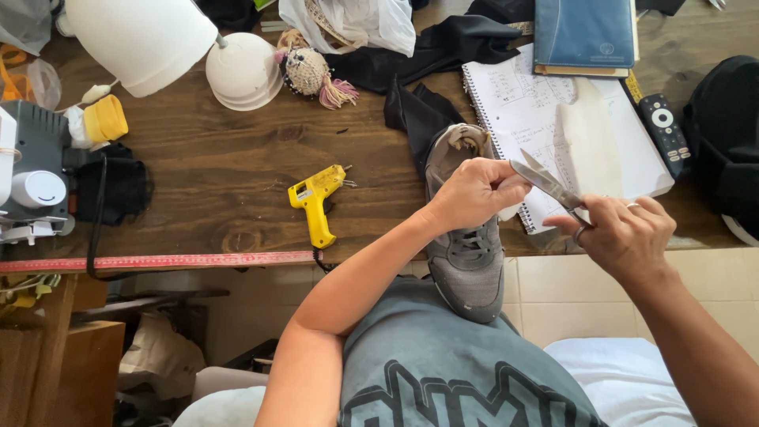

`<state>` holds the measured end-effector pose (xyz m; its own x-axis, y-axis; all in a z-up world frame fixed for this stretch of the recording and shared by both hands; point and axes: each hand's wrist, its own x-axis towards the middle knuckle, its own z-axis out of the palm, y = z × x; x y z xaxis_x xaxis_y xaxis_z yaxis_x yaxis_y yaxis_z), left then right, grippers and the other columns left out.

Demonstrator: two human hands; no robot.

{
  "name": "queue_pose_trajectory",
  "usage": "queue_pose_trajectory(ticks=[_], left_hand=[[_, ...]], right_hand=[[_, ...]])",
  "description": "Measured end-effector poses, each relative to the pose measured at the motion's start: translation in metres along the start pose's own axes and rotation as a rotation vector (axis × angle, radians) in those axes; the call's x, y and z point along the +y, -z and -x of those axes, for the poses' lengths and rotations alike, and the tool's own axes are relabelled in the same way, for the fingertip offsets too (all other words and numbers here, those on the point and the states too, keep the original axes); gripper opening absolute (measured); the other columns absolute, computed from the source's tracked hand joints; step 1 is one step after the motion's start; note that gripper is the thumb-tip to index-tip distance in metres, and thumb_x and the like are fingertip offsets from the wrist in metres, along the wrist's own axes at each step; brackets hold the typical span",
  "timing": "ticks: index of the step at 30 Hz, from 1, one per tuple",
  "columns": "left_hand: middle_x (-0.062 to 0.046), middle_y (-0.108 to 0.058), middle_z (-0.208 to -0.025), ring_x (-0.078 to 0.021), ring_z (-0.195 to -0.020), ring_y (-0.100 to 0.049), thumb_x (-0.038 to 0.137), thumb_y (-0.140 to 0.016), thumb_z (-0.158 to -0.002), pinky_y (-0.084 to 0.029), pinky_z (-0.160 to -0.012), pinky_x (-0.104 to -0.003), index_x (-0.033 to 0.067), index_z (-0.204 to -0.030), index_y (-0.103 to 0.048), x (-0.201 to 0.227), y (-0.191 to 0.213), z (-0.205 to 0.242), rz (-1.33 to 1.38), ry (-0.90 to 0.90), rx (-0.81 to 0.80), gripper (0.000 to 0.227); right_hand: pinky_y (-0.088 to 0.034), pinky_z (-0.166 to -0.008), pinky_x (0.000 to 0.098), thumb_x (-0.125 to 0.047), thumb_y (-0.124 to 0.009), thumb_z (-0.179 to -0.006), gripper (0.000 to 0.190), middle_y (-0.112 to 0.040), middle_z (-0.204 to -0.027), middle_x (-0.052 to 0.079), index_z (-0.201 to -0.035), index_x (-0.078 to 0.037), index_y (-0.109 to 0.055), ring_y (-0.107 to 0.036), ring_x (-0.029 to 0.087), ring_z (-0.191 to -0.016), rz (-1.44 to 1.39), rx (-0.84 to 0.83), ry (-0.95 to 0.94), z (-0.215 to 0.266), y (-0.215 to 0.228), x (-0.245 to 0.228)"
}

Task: Repairing a sneaker by gluing a padding piece into the heel area using a hot glue gun and trimming with scissors

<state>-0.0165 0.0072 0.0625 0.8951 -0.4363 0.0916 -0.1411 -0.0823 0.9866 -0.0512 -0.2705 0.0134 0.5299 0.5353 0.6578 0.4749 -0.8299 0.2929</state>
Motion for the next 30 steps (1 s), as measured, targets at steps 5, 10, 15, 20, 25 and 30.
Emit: queue_pose_trajectory(ticks=[5,10,15,20,25,30], left_hand=[[0.009,-0.039,-0.062,-0.0062,-0.061,-0.038,0.029,-0.061,-0.092,-0.036,-0.060,-0.025,0.0182,-0.068,-0.055,0.000,0.004,-0.001,-0.077,0.003,0.025,0.027],[-0.009,-0.078,-0.086,-0.0112,-0.066,-0.072,0.024,-0.073,-0.091,-0.061,-0.052,-0.019,0.0035,-0.103,-0.073,-0.022,-0.001,-0.007,0.231,0.085,0.094,0.024],[-0.021,-0.071,-0.097,-0.0354,-0.096,-0.075,0.010,-0.078,-0.084,-0.068,-0.068,-0.036,0.0038,-0.102,-0.056,-0.041,-0.016,-0.015,0.678,0.231,0.220,0.029],[-0.020,-0.064,-0.096,-0.0345,-0.092,-0.072,0.003,-0.079,-0.082,-0.068,-0.071,-0.045,0.0012,-0.110,-0.057,-0.038,-0.035,-0.010,0.774,0.164,0.311,0.036],[-0.023,-0.070,-0.104,-0.0263,-0.096,-0.072,-0.001,-0.081,-0.084,-0.066,-0.083,-0.043,-0.0069,-0.118,-0.069,-0.061,-0.046,-0.010,0.815,0.151,0.359,0.036],[-0.014,-0.074,-0.094,-0.0133,-0.090,-0.069,0.002,-0.078,-0.085,-0.065,-0.082,-0.034,0.0005,-0.114,-0.075,-0.056,-0.042,-0.002,0.767,0.151,0.367,0.029]], right_hand=[[-0.041,-0.063,0.0290,-0.053,-0.082,-0.093,0.041,-0.058,-0.066,-0.003,-0.087,-0.014,-0.069,-0.051,0.014,-0.061,-0.347,-0.218,-0.491,0.013,-0.011,0.005],[-0.033,-0.048,0.0231,-0.044,-0.066,-0.106,0.039,-0.051,-0.058,0.002,-0.090,-0.009,-0.059,-0.047,0.010,-0.047,-1.238,-0.263,-1.433,0.000,-0.008,-0.004],[-0.053,-0.064,0.0209,-0.004,-0.082,-0.083,0.028,-0.072,-0.087,0.008,-0.091,-0.013,-0.057,-0.063,0.011,-0.062,-1.414,-0.140,-1.343,-0.034,0.023,-0.057],[-0.045,-0.058,0.0243,-0.014,-0.083,-0.087,0.026,-0.067,-0.074,0.009,-0.101,-0.007,-0.062,-0.057,0.014,-0.057,-1.191,-0.170,-1.140,-0.008,0.013,-0.074],[-0.046,-0.064,0.0327,-0.035,-0.101,-0.073,0.051,-0.061,-0.064,0.004,-0.102,-0.008,-0.069,-0.057,0.025,-0.056,-0.641,-0.047,-0.675,0.013,-0.004,-0.084],[-0.049,-0.067,0.0365,-0.047,-0.094,-0.084,0.047,-0.057,-0.064,-0.002,-0.102,-0.010,-0.071,-0.059,0.024,-0.058,-0.303,0.052,-0.468,0.029,-0.026,-0.081]])
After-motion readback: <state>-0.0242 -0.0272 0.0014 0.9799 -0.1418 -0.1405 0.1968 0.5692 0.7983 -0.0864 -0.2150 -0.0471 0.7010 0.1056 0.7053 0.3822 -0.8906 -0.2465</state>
